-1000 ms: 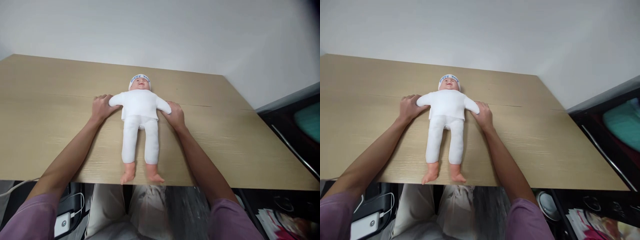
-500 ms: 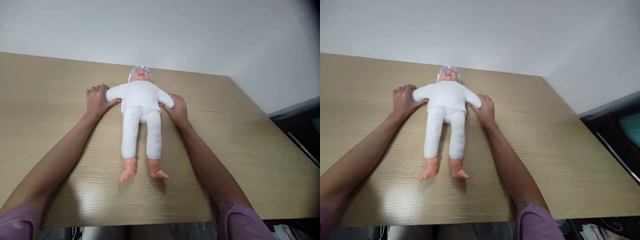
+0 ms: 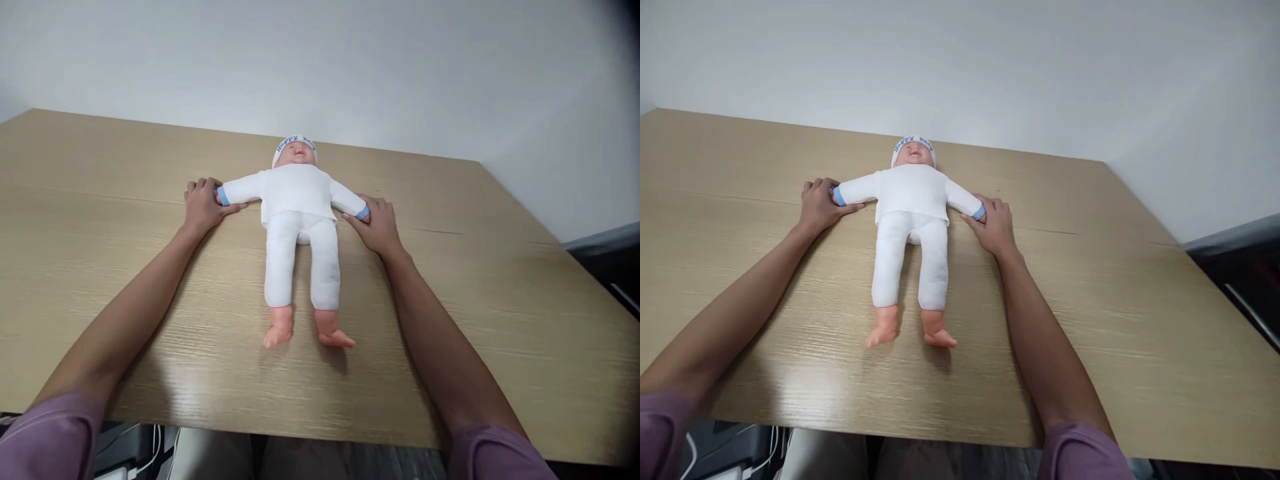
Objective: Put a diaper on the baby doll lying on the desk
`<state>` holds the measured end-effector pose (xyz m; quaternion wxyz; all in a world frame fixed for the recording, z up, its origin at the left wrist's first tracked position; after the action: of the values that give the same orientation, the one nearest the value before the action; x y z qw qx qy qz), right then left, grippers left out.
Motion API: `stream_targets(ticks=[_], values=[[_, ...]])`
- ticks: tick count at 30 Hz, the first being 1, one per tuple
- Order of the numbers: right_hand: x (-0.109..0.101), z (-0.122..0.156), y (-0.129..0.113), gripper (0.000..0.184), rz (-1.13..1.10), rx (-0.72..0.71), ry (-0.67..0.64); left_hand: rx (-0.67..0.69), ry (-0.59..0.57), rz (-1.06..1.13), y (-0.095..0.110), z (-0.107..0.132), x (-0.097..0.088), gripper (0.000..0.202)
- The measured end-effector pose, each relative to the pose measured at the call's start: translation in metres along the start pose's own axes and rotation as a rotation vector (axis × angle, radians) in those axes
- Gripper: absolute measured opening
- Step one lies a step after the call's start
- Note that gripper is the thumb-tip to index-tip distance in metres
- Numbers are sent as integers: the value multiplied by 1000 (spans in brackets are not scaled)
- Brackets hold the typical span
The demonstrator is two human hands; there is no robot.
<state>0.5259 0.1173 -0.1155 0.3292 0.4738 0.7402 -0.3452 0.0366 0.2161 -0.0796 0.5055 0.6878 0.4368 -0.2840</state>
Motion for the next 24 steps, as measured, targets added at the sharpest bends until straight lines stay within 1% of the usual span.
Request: stream_targets(ticks=[3,5,7,11,14,16,19,22,24], values=[[0,4,1,86,-37,-37,11,57,-29,120,-4,8,-7,82],[2,6,5,84,-56,-51,2,121,-74,209,-5,12,-12,79],[5,7,11,77,-60,-39,-15,157,-112,259,-6,13,-15,74],[9,5,17,69,-52,9,-15,146,-106,235,-5,7,-14,65],[7,4,10,66,-64,15,-27,136,-97,208,-4,5,-12,65],[2,5,0,67,-65,25,-10,141,-88,198,-2,8,-12,64],[-11,14,-25,77,-33,88,76,163,-30,195,4,24,-17,66],[-26,30,-64,81,-13,171,166,173,45,205,16,49,-28,66],[-39,44,-96,75,-24,241,230,173,78,232,31,72,-40,56]])
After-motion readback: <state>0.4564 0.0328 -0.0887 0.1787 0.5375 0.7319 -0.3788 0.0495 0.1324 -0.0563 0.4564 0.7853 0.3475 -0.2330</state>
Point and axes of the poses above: each hand's wrist, its own z-axis away from the middle knuckle, its own x-axis out of the palm, y = z × x, the point moved 5 cm from there along -z, towards the middle knuckle, and after that the axes turned 10 degrees about -x, right-handed, at the moved point
